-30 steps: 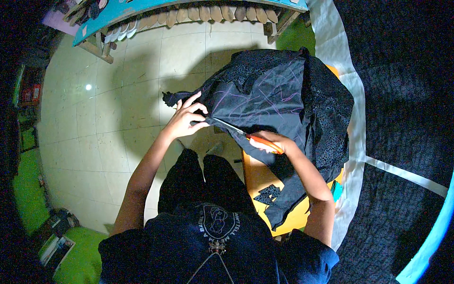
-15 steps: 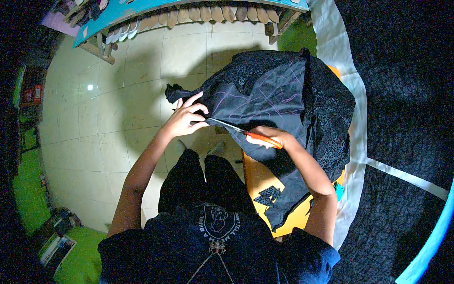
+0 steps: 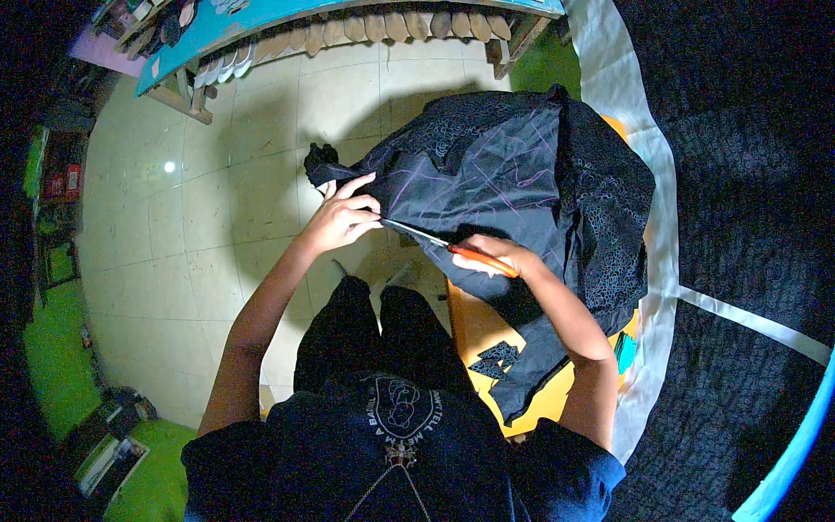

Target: The person uses orange-handled scissors to cut a piece of black patterned fabric laid out on a yellow table. They follow a purple guideline drawn on the material, carefully trimming the edges to create a specific shape. The workspace is surrounded by shelves containing numerous shoe lasts.

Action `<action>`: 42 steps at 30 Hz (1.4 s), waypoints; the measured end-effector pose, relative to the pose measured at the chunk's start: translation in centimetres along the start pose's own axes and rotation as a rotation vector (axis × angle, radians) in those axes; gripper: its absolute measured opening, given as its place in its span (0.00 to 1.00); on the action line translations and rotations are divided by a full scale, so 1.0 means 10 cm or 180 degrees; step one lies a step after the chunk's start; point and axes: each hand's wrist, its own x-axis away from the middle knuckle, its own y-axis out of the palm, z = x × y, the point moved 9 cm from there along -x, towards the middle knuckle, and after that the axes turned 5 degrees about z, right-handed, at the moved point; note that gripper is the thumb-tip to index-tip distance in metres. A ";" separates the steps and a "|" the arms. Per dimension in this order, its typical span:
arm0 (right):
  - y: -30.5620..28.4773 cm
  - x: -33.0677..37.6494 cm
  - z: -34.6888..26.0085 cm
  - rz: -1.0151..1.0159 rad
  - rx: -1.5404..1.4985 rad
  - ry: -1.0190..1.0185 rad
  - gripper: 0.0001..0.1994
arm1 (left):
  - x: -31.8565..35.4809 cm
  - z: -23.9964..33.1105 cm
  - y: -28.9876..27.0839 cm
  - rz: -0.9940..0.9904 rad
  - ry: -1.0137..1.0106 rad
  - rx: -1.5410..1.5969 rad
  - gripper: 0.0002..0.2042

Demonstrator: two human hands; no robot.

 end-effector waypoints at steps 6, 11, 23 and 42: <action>0.08 0.11 -0.03 0.0226 0.0145 -0.0309 0.16 | 0.00 0.04 -0.01 0.0058 0.0091 -0.0088 0.06; 0.31 -0.03 0.81 -0.0153 -0.2363 0.0173 0.11 | -0.01 0.08 0.04 0.0041 0.0142 -0.0144 0.05; 0.65 0.61 0.50 0.1114 -0.3176 -0.0584 0.14 | -0.22 0.52 0.14 -0.0421 0.0344 0.1083 0.08; 1.22 1.40 -0.06 0.4873 -0.3010 -0.1889 0.21 | -0.73 1.99 0.41 -0.3853 0.0426 0.4194 0.07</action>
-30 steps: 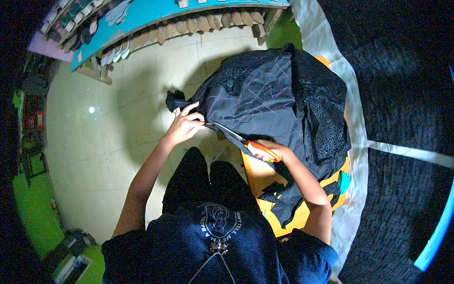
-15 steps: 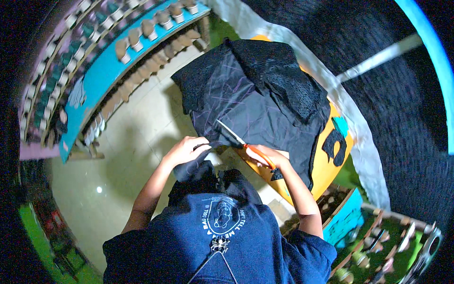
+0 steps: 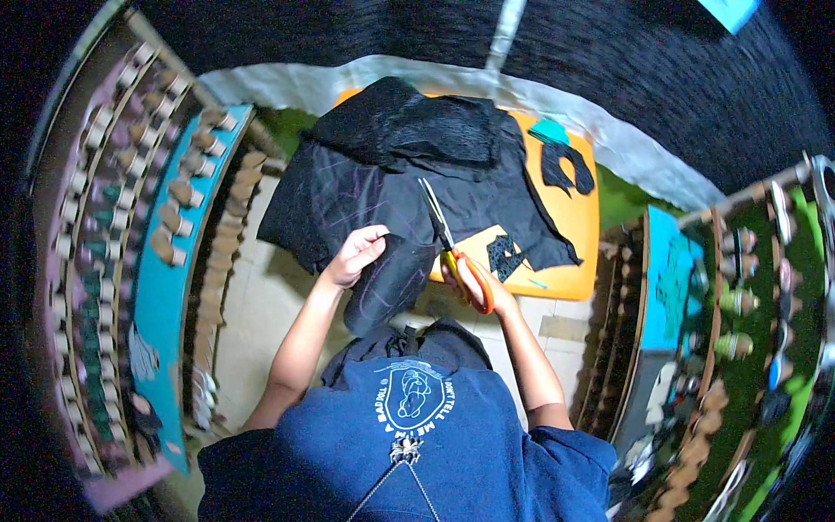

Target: The person uses orange-handled scissors to cut a piece of black patterned fabric laid out on a yellow table. They follow a purple guideline drawn on the material, carefully trimming the edges to create a specific shape. The workspace is surrounded by shelves containing numerous shoe lasts.

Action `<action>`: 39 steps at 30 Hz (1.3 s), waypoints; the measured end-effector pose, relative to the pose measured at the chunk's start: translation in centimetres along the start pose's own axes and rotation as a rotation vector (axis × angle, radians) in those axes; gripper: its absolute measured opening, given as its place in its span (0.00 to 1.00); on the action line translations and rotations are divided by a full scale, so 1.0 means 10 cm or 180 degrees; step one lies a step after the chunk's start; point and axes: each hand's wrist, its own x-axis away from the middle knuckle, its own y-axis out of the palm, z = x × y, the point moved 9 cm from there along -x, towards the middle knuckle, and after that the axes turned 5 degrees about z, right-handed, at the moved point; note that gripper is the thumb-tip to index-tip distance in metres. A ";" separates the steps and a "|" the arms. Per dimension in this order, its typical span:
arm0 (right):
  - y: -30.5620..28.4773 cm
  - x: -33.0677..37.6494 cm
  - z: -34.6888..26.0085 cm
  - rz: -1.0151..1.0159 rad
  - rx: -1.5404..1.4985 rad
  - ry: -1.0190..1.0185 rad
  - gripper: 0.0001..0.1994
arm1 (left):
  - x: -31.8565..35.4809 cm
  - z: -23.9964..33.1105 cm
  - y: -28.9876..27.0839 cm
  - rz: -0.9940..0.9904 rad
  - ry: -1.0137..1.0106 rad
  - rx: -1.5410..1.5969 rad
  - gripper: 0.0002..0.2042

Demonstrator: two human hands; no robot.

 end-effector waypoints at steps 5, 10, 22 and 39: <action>-0.30 0.54 0.18 0.0684 0.0056 0.0176 0.22 | -0.43 0.01 0.46 -0.0668 0.0206 0.0053 0.08; -0.42 0.98 0.21 0.1407 -0.0072 0.0035 0.22 | -0.73 0.00 0.90 -0.1026 0.0101 0.0434 0.09; -0.87 1.36 0.20 0.2065 -0.0343 -0.0008 0.24 | -1.31 -0.07 1.74 -0.1853 -0.0048 0.1184 0.11; -1.80 1.36 -0.14 0.2808 0.2705 0.0376 0.23 | -2.13 -0.96 0.15 0.0695 0.0074 -0.2309 0.17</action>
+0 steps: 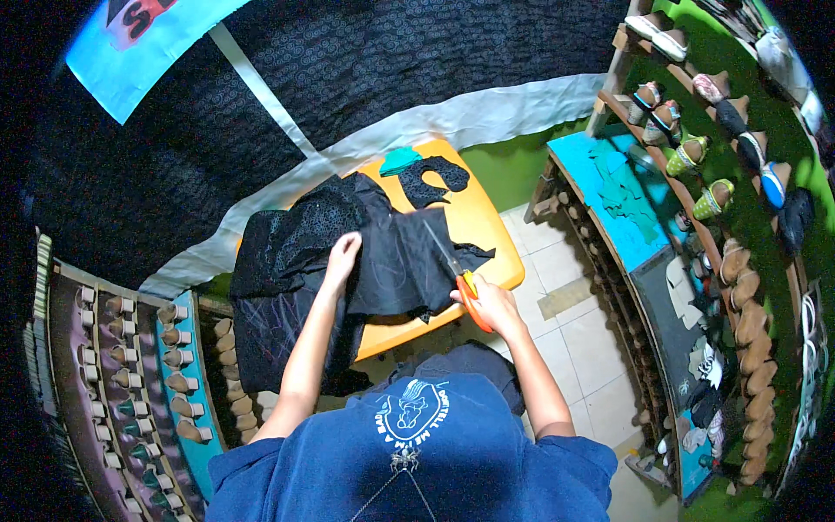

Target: The person uses orange-handled scissors to cut a piece of black patterned fabric laid out on a yellow table. They follow a purple guideline drawn on the material, carefully trimming the edges to create a specific shape. The workspace is surrounded by shelves containing numerous shoe lasts.

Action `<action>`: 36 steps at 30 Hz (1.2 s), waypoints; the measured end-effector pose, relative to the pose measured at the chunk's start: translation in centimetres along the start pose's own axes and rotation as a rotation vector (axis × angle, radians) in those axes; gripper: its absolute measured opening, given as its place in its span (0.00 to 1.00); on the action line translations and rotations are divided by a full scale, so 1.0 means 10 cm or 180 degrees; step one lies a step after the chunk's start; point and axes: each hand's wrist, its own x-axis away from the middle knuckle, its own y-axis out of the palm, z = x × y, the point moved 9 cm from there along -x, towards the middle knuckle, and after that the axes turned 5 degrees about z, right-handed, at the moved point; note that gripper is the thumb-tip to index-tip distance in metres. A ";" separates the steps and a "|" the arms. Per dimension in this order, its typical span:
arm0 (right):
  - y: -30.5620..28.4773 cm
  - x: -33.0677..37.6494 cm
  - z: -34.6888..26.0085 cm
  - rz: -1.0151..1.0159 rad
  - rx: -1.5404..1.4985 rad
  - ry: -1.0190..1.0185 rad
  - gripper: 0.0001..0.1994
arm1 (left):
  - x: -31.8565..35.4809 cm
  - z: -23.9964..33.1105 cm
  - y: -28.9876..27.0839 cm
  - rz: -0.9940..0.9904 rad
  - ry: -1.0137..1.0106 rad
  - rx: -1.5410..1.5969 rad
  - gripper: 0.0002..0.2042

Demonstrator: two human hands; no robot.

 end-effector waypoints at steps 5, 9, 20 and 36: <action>0.22 -0.07 0.29 -0.0335 0.0019 0.0042 0.29 | 0.45 -0.42 -0.02 0.0086 -0.0678 -0.2352 0.27; 0.21 -0.12 0.31 -0.0416 0.0408 -0.0111 0.28 | 0.70 -0.31 0.37 -0.0185 -0.0222 -0.2326 0.26; 0.06 -0.26 0.55 -0.0444 0.0356 -0.0179 0.22 | 0.56 -0.65 -0.22 0.0475 -0.0357 -0.1851 0.23; 0.11 -0.15 0.54 -0.0096 -0.0483 -0.0106 0.21 | 0.03 -0.82 0.44 -0.0815 -0.1013 -0.1811 0.36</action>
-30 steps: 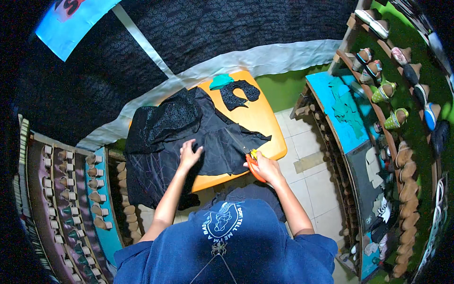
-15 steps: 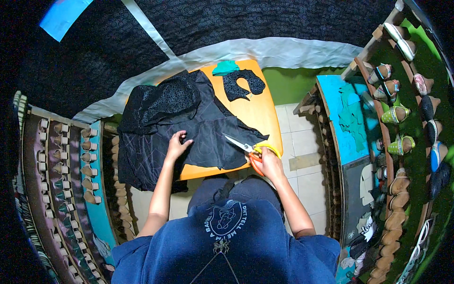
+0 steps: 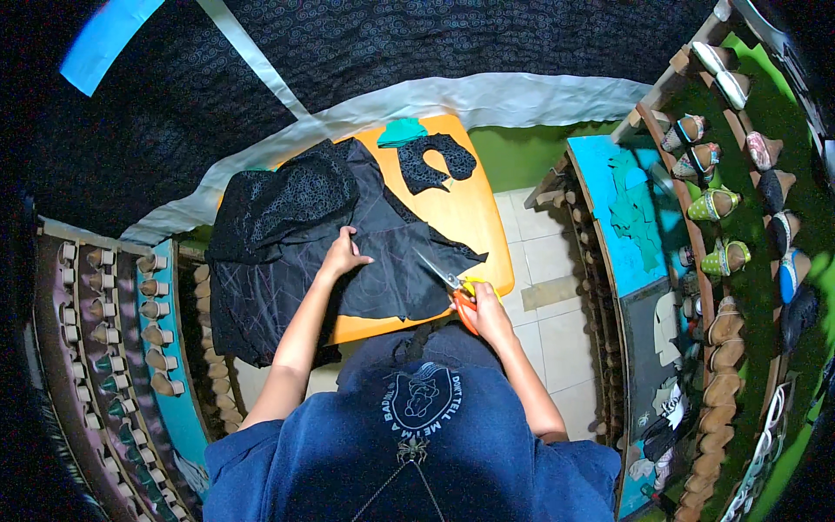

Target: The person uses orange-handled scissors to cut a piece of black patterned fabric laid out on a yellow table. They follow a purple guideline drawn on the material, carefully trimming the edges to create a specific shape. The workspace is surrounded by shelves containing numerous shoe lasts.

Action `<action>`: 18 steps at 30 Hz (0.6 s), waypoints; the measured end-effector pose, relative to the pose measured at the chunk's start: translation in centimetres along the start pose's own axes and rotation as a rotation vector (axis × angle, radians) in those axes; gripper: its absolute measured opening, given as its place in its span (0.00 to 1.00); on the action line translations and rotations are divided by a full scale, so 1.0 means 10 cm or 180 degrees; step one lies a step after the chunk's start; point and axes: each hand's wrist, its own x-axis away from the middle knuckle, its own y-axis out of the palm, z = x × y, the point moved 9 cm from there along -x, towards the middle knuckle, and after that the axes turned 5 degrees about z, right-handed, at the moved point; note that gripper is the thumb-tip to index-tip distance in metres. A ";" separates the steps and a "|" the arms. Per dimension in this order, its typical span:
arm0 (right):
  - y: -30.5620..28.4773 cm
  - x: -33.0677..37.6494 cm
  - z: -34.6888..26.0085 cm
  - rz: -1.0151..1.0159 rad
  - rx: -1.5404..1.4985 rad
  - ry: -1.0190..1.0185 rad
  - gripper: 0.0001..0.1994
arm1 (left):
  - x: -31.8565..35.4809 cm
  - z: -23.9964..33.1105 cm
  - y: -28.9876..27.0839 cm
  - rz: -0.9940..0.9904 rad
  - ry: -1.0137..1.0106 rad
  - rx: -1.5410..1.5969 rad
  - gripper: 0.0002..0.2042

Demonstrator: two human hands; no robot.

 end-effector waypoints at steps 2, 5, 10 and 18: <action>0.05 0.03 0.00 -0.0136 -0.0031 0.0149 0.22 | 0.00 0.10 -0.02 0.0009 0.0128 -0.0206 0.35; 0.10 0.04 0.00 -0.0141 -0.0116 0.0332 0.24 | 0.13 0.39 -0.18 0.0798 0.0871 -0.0753 0.33; 0.16 0.04 -0.15 -0.0121 -0.0214 0.0363 0.25 | 0.00 0.61 -0.02 0.0367 0.1417 -0.0878 0.32; 0.21 0.09 -0.19 -0.0150 -0.0244 0.0422 0.26 | -0.21 0.85 0.33 -0.0657 0.1728 -0.1369 0.34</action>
